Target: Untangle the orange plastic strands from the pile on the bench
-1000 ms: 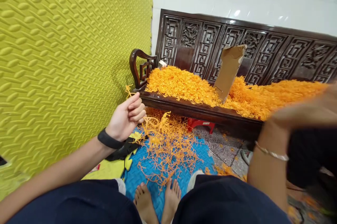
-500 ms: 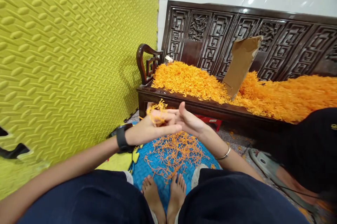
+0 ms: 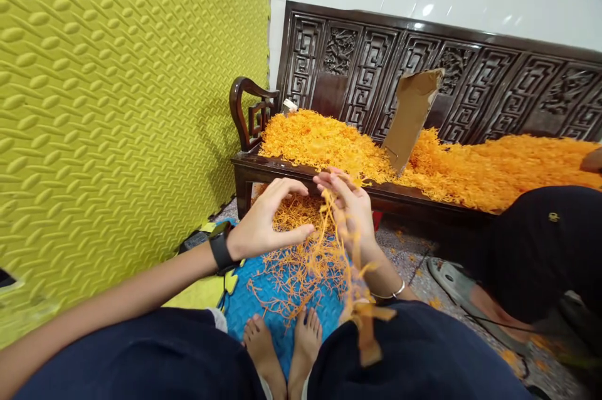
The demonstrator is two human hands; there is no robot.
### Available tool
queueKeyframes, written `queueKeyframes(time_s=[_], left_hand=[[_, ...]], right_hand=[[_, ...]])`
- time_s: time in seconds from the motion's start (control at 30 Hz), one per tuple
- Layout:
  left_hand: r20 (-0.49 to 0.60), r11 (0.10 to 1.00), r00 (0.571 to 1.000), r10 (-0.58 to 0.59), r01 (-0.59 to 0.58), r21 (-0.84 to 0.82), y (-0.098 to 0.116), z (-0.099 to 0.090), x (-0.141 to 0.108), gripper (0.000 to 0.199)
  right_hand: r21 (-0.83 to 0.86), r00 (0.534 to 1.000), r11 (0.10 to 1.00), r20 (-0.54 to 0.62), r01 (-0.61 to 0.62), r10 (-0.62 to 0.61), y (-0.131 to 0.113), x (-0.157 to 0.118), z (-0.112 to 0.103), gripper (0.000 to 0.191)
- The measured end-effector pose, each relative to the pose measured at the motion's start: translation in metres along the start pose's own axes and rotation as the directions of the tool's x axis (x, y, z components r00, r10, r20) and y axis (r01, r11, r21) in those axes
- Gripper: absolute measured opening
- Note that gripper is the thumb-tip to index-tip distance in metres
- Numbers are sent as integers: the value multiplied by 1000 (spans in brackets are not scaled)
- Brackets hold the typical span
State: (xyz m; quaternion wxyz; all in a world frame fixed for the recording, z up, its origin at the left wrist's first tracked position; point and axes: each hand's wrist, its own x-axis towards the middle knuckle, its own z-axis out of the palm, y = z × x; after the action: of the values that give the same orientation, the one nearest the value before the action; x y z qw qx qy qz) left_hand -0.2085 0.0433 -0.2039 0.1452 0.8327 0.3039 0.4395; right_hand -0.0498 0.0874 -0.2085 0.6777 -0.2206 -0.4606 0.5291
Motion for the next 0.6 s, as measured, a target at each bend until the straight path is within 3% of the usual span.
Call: queueKeyframes(time_s=[0.13,0.2,0.27,0.37,0.43,0.5,0.6], left_hand=[[20,953,970,-242,242,-183,-2,8,2,57],[43,869,932,-360,352,-349,-4,15,5,62],[82,742,895,-438,411,-530,-6,21,7,55],[184,540,858,-480,454,-709,-5,25,8,40],[221,446,847,-483,455,-771,-5,26,7,40],[225,404,862,-455,424,-811,-5,25,6,38],[189,427,889,-416,375,-823,-7,23,6,31]], right_hand=[[-101,999,994,12,-50,52,-2,-13,6,20],[-146,996,986,34,-75,81,0,-16,5,20],[-192,980,974,136,-121,149,4,-18,3,21],[-275,919,949,310,-156,241,11,-21,0,23],[-344,902,929,343,-137,261,11,-23,-1,23],[-411,923,908,312,-81,224,7,-24,-2,19],[-482,976,874,215,64,47,-3,-25,-7,19]])
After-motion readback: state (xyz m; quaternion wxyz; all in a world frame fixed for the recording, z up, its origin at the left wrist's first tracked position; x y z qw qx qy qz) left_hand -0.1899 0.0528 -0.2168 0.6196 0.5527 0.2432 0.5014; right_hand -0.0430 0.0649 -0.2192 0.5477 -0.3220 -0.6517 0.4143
